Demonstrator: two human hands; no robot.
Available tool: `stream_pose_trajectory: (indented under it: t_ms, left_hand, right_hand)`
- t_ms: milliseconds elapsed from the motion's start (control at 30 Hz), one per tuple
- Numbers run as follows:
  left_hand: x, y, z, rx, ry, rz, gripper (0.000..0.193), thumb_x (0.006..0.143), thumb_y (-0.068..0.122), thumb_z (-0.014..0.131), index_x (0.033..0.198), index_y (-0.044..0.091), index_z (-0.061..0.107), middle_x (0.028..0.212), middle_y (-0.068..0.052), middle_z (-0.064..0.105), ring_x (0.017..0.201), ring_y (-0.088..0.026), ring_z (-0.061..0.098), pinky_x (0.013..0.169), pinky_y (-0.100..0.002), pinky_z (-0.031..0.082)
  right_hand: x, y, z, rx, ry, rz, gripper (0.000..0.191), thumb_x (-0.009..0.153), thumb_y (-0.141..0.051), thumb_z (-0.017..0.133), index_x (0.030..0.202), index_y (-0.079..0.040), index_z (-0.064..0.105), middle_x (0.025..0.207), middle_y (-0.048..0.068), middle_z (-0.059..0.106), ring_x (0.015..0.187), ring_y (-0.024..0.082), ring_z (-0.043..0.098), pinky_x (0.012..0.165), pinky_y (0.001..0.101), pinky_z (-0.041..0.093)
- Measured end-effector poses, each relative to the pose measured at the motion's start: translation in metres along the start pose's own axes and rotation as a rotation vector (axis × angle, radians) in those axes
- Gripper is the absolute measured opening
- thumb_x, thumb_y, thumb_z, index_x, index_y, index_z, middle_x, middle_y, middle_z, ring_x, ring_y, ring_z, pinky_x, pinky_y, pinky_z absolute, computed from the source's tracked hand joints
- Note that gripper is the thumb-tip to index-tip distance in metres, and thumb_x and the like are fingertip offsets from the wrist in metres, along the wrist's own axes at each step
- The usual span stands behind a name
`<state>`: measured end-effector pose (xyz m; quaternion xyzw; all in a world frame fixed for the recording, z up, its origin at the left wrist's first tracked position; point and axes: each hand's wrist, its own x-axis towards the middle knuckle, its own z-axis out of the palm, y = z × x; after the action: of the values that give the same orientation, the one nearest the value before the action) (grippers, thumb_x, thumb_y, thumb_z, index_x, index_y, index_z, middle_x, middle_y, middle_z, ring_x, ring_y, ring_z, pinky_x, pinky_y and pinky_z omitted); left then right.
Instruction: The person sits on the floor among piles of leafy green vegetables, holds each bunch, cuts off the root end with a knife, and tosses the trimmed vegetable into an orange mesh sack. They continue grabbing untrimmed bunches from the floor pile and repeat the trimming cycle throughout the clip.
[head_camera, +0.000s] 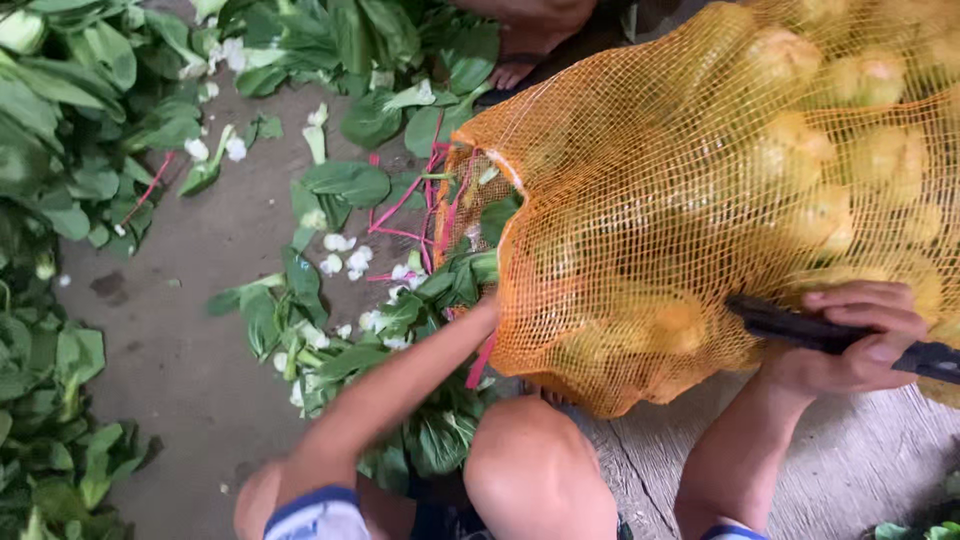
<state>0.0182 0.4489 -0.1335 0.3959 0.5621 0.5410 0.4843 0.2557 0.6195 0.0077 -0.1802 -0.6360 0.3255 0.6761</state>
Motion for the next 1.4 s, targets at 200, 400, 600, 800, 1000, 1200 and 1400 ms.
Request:
stream_pose_trajectory:
  t_ms: [200, 400, 600, 800, 1000, 1200, 1400]
  left_hand:
    - [0.004, -0.007, -0.020, -0.029, 0.061, 0.036, 0.040, 0.091, 0.011, 0.066, 0.128, -0.003, 0.065, 0.113, -0.015, 0.070, 0.096, -0.022, 0.066, 0.082, -0.042, 0.055]
    - [-0.046, -0.034, -0.053, -0.101, 0.334, 0.085, 0.038, 0.092, 0.009, 0.065, 0.127, -0.004, 0.066, 0.113, -0.014, 0.071, 0.096, -0.021, 0.066, 0.081, -0.042, 0.055]
    - [-0.047, -0.030, -0.094, -0.131, 0.339, -0.449, 0.022, 0.092, 0.017, 0.064, 0.104, -0.002, 0.066, 0.084, -0.008, 0.070, 0.075, -0.019, 0.067, 0.065, -0.039, 0.057]
    - [-0.028, -0.021, -0.103, -0.193, 0.105, -0.499, 0.021, 0.091, 0.019, 0.061, 0.107, 0.005, 0.064, 0.073, -0.003, 0.054, 0.056, -0.018, 0.040, 0.045, -0.039, 0.030]
    - [-0.028, -0.008, -0.074, -0.370, -0.020, -0.578, 0.024, 0.095, 0.020, 0.062, 0.108, 0.000, 0.060, 0.078, -0.005, 0.063, 0.059, -0.017, 0.056, 0.050, -0.036, 0.046]
    - [-0.019, -0.004, -0.064, -0.359, 0.213, -0.546, 0.020, 0.087, 0.018, 0.065, 0.104, 0.008, 0.066, 0.071, -0.006, 0.063, 0.049, -0.017, 0.050, 0.040, -0.035, 0.035]
    - [-0.015, -0.015, -0.073, -0.323, 0.338, -0.459, 0.016, 0.089, 0.015, 0.072, 0.093, 0.000, 0.073, 0.078, -0.013, 0.069, 0.060, -0.021, 0.060, 0.050, -0.041, 0.047]
  right_hand:
    - [-0.030, -0.014, -0.031, 0.276, -0.005, 0.197, 0.047, 0.114, -0.050, 0.043, 0.094, -0.007, 0.045, 0.070, 0.011, 0.051, 0.060, 0.025, 0.057, 0.083, 0.0329, 0.049]
    - [-0.063, -0.043, -0.027, 0.341, -0.022, 0.354, 0.050, 0.114, -0.049, 0.037, 0.090, -0.006, 0.046, 0.069, 0.015, 0.053, 0.056, 0.021, 0.053, 0.058, 0.0360, 0.045]
    - [-0.084, -0.073, -0.009, 0.412, -0.161, 0.483, 0.053, 0.120, -0.044, 0.040, 0.083, -0.005, 0.043, 0.068, 0.016, 0.051, 0.060, 0.024, 0.047, 0.056, 0.0348, 0.042]
    - [-0.106, -0.085, 0.036, 0.594, -0.141, 0.628, 0.052, 0.118, -0.041, 0.046, 0.081, -0.004, 0.044, 0.068, 0.015, 0.049, 0.061, 0.022, 0.044, 0.057, 0.0333, 0.038]
    - [-0.101, -0.095, 0.058, 0.654, -0.229, 0.642, 0.049, 0.115, -0.039, 0.048, 0.083, -0.002, 0.048, 0.068, 0.016, 0.050, 0.063, 0.022, 0.046, 0.058, 0.0342, 0.041]
    - [-0.108, -0.103, 0.070, 0.720, -0.272, 0.725, 0.049, 0.116, -0.037, 0.047, 0.083, -0.001, 0.050, 0.068, 0.017, 0.053, 0.064, 0.021, 0.048, 0.060, 0.0352, 0.043]
    - [-0.119, -0.109, 0.068, 0.713, -0.314, 0.731, 0.045, 0.112, -0.037, 0.050, 0.084, -0.001, 0.052, 0.071, 0.017, 0.055, 0.068, 0.023, 0.051, 0.059, 0.0361, 0.045]
